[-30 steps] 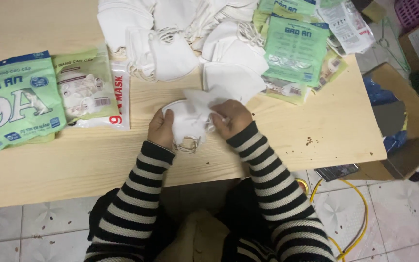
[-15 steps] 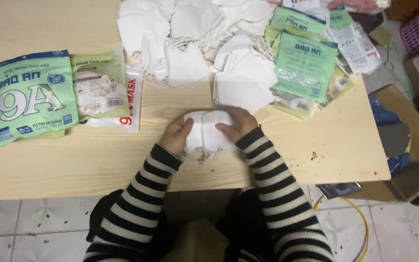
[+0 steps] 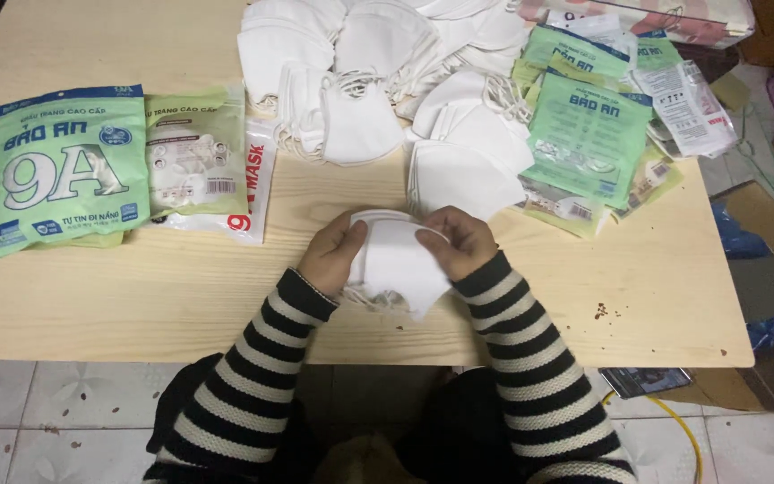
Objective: Sorting and stacking white face masks on a table for packaging
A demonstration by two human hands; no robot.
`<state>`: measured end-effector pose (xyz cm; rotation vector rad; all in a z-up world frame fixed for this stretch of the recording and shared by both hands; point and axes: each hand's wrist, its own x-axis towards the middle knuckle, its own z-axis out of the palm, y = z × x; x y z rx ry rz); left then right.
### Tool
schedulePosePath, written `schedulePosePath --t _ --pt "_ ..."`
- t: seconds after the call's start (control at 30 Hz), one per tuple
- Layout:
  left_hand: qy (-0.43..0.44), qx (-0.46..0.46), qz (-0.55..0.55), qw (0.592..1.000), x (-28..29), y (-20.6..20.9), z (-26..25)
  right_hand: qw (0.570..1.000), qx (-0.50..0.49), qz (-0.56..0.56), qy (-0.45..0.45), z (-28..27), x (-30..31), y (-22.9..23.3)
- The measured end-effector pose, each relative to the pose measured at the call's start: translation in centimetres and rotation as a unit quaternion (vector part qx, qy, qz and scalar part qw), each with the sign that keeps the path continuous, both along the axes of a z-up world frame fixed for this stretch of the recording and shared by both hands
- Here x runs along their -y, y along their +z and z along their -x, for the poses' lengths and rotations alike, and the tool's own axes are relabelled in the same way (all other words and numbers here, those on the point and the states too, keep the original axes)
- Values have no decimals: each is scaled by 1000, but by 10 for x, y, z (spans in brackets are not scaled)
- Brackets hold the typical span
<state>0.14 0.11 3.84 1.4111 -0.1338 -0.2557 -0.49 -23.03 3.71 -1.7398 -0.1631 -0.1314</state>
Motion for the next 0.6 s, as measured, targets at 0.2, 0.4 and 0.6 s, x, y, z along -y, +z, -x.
schedulePosePath --t 0.2,0.4,0.6 --pt "-56 -4 -61 997 5 35 17 998 -54 35 -18 -2 -7 -7" --pt "-24 6 -28 999 5 6 2 993 -36 111 -16 5 -6 19" --pt "169 84 -167 968 -33 20 -5 884 -104 452 -53 17 23 59"
